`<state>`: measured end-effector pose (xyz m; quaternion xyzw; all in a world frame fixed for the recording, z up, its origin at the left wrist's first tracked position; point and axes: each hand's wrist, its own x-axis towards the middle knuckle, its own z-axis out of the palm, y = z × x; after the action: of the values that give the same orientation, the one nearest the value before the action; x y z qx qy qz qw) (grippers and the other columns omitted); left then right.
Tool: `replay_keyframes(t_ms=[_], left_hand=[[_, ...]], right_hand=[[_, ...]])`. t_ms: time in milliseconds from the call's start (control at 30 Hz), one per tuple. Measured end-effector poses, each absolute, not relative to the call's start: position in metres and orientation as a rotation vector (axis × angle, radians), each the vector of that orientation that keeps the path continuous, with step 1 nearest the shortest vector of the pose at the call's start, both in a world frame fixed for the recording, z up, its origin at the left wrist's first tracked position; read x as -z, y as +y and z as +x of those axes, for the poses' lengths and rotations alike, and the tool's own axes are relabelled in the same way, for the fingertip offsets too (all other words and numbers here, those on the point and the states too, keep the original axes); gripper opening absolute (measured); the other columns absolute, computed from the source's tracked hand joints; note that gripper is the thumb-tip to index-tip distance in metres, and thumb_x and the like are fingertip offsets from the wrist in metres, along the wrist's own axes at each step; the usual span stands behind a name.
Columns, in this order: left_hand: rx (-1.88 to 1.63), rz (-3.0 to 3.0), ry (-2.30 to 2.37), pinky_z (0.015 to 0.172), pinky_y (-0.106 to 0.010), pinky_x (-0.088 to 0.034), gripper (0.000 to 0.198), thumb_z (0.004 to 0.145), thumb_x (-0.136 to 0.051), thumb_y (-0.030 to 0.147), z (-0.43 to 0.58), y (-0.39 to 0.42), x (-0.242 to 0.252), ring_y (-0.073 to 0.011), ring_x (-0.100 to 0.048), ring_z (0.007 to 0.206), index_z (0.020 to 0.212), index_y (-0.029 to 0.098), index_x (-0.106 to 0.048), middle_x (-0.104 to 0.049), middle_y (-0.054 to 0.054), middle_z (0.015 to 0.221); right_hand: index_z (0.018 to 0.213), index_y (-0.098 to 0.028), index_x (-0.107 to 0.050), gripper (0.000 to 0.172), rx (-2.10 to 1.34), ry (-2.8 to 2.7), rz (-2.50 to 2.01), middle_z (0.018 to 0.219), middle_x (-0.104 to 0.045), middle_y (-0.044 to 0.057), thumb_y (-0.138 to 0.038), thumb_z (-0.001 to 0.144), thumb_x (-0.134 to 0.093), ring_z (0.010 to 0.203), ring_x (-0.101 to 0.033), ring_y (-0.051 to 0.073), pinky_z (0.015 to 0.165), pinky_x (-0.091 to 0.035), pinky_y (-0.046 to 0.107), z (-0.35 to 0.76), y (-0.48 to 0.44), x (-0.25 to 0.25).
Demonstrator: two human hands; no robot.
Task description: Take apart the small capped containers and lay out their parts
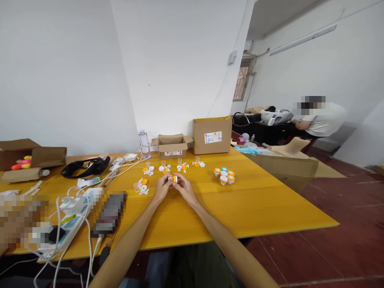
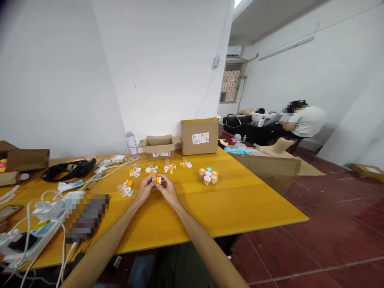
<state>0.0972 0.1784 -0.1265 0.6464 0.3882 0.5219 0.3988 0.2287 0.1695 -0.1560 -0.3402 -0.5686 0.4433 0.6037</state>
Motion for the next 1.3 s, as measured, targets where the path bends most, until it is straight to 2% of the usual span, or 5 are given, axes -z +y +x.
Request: replay_keyframes(t_ms=[233, 500, 767, 1000, 1300], left_hand=[[-1.307, 1.73, 0.926, 0.058, -0.026, -0.045, 0.031, 0.078, -0.065, 0.049, 0.097, 0.18, 0.129, -0.0135, -0.05, 0.056, 0.073, 0.018, -0.066, -0.056, 0.002, 0.061], [-1.291, 1.791, 0.919, 0.066, -0.028, -0.047, 0.024, 0.081, -0.062, 0.042, 0.097, 0.181, 0.13, -0.016, -0.055, 0.063, 0.076, 0.019, -0.067, -0.061, 0.001, 0.066], [-1.252, 1.759, 1.006, 0.065, -0.028, -0.044, 0.028, 0.079, -0.063, 0.046, 0.094, 0.182, 0.129, -0.0161, -0.05, 0.062, 0.07, 0.019, -0.068, -0.055, 0.002, 0.058], [-1.468, 1.608, 1.077, 0.064, -0.027, -0.045, 0.026, 0.079, -0.063, 0.045, 0.09, 0.183, 0.127, -0.0162, -0.053, 0.063, 0.076, 0.019, -0.069, -0.06, 0.001, 0.064], [-1.64, 1.549, 1.128, 0.066, -0.028, -0.049, 0.027, 0.083, -0.059, 0.045, 0.084, 0.186, 0.126, -0.0174, -0.059, 0.068, 0.089, 0.021, -0.07, -0.066, -0.001, 0.073]], right_hand=[[0.094, -0.022, -0.068, 0.038, -1.032, -1.279, -0.823, 0.085, -0.071, 0.003, -0.054, 0.073, -0.068, 0.069, -0.062, 0.017, 0.06, -0.051, 0.028, 0.229, 0.17, 0.154], [0.089, -0.022, -0.07, 0.035, -1.038, -1.28, -0.826, 0.081, -0.07, 0.003, -0.051, 0.07, -0.07, 0.068, -0.063, 0.019, 0.065, -0.054, 0.031, 0.23, 0.171, 0.155], [0.09, -0.022, -0.07, 0.033, -1.02, -1.314, -0.84, 0.075, -0.067, 0.002, -0.05, 0.072, -0.067, 0.066, -0.06, 0.018, 0.063, -0.052, 0.031, 0.231, 0.174, 0.158], [0.103, -0.024, -0.067, 0.035, -0.968, -1.275, -0.882, 0.095, -0.068, 0.003, -0.041, 0.072, -0.066, 0.076, -0.062, 0.018, 0.073, -0.053, 0.032, 0.23, 0.173, 0.158], [0.072, -0.023, -0.065, 0.002, -0.695, -1.608, -1.077, 0.079, -0.067, 0.001, -0.023, 0.071, -0.068, 0.076, -0.061, 0.019, 0.075, -0.05, 0.034, 0.226, 0.172, 0.163]])
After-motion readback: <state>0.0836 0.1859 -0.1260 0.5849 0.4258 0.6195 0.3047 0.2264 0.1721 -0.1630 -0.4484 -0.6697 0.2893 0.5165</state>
